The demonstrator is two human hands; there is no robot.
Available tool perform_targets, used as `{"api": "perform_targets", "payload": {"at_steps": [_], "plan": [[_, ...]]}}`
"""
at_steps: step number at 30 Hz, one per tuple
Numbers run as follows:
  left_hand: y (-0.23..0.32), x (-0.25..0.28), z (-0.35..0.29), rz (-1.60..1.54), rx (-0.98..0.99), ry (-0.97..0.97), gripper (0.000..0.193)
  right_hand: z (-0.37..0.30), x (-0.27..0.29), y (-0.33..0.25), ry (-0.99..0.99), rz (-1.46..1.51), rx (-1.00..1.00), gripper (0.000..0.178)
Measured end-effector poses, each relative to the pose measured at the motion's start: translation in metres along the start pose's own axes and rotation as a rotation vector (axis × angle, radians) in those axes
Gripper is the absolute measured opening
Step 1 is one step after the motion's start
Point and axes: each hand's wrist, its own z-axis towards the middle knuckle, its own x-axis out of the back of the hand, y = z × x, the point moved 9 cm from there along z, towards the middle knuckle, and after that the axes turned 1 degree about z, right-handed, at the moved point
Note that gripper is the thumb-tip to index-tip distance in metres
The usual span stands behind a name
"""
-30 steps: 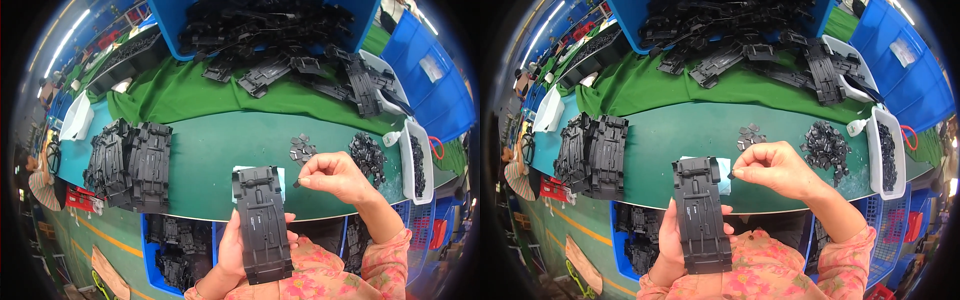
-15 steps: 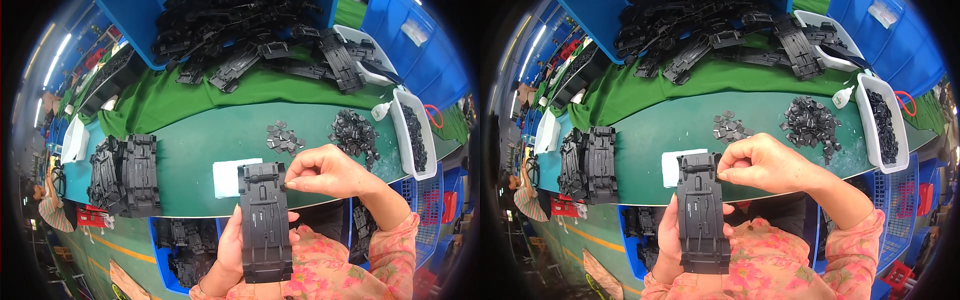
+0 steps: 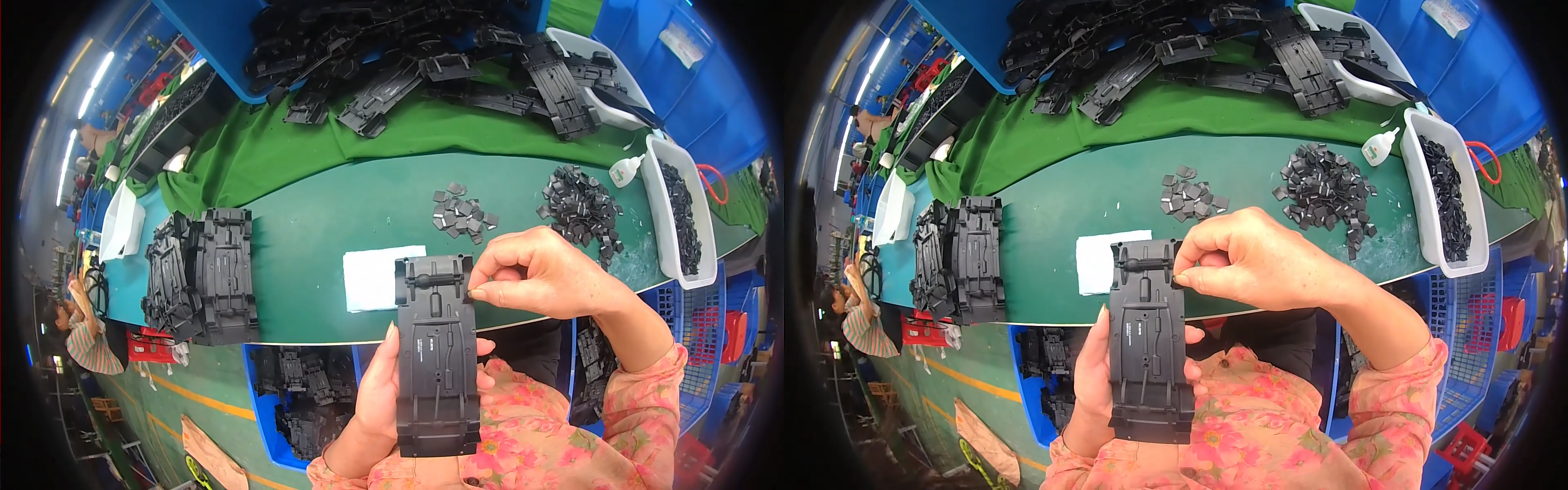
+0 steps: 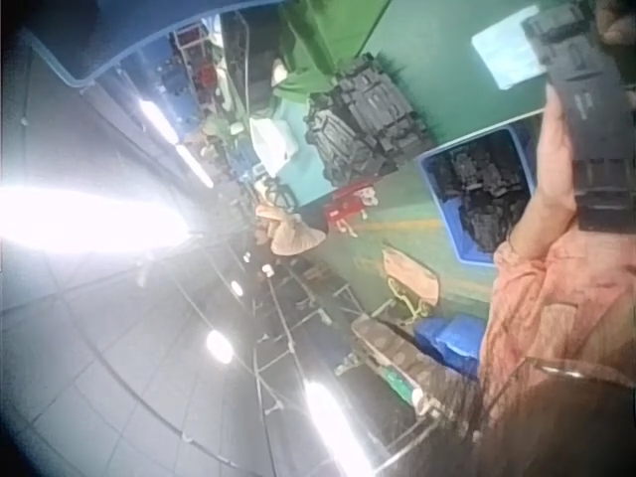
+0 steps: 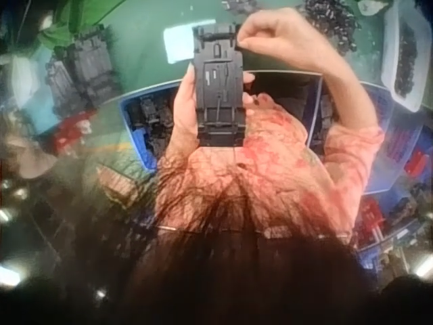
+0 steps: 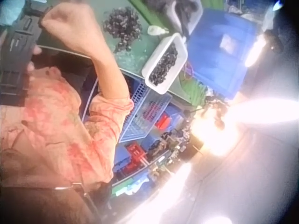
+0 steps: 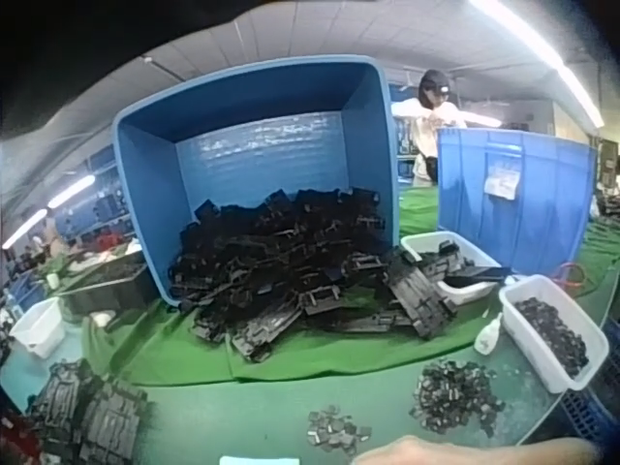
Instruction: The person assembles toy car chassis by picking up small pieces from the table, touching them against a pad, and pressing them onto the chassis parts by hand.
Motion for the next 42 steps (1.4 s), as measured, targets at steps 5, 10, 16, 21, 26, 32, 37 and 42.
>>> {"api": "perform_targets", "payload": {"at_steps": [5, 10, 16, 21, 26, 32, 37, 42], "plan": [[-0.001, -0.001, 0.001, 0.005, -0.006, -0.012, 0.07, -0.002, 0.001, -0.01, 0.012, -0.108, 0.06, 0.012], [-0.003, 0.003, 0.0, 0.0, 0.025, 0.026, 0.072, -0.002, -0.001, -0.016, -0.003, -0.156, 0.048, 0.014], [-0.004, 0.004, 0.0, 0.061, 0.032, 0.043, 0.072, -0.004, -0.003, -0.02, 0.019, -0.199, 0.153, 0.01], [-0.006, 0.001, 0.0, 0.021, 0.034, 0.036, 0.073, -0.007, -0.005, -0.025, 0.025, -0.261, 0.239, 0.01], [-0.006, -0.002, 0.002, 0.033, 0.027, 0.015, 0.074, -0.007, -0.009, -0.027, -0.046, -0.315, 0.181, 0.012], [-0.007, -0.004, -0.001, 0.013, 0.029, -0.016, 0.074, -0.006, -0.01, -0.027, -0.015, -0.304, 0.197, 0.012], [-0.008, -0.005, 0.0, 0.004, 0.034, 0.005, 0.075, -0.007, -0.01, -0.027, -0.015, -0.305, 0.167, 0.012], [-0.006, -0.004, 0.0, 0.018, 0.024, 0.008, 0.075, -0.005, -0.01, -0.027, -0.03, -0.309, 0.112, 0.012]]}}
